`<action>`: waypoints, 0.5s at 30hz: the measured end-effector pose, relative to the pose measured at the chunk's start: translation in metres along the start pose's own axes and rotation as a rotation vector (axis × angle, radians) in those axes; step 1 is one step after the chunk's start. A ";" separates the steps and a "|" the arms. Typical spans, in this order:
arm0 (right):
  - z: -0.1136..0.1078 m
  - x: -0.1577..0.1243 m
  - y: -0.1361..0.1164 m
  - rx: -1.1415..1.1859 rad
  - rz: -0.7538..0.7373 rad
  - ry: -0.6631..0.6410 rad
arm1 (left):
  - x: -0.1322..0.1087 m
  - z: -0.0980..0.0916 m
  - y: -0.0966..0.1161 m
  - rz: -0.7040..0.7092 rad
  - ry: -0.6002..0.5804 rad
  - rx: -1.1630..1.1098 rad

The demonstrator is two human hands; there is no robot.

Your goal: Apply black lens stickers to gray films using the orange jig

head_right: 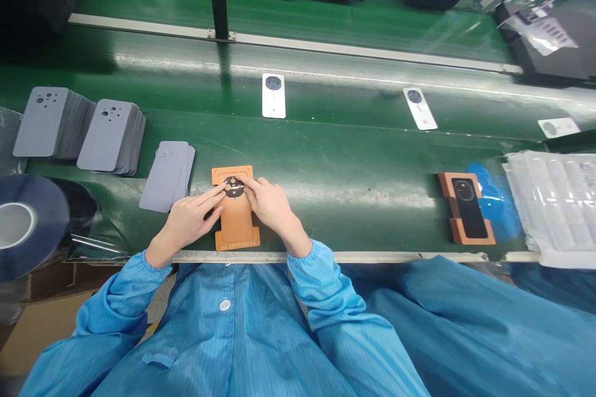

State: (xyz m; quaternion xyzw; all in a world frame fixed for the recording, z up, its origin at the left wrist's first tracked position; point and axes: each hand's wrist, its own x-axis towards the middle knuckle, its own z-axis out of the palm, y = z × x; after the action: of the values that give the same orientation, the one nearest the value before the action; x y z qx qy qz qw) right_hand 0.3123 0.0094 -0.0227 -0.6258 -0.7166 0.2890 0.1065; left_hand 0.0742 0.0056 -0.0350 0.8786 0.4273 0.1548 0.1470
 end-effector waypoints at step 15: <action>0.009 -0.015 0.018 0.306 -0.043 0.142 | -0.001 -0.002 -0.005 0.103 -0.026 0.155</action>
State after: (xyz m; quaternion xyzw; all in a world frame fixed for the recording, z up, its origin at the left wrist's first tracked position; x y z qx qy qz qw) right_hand 0.3256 -0.0067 -0.0368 -0.6056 -0.6681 0.3476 0.2570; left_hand 0.0695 0.0079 -0.0352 0.9100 0.3904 0.1171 0.0760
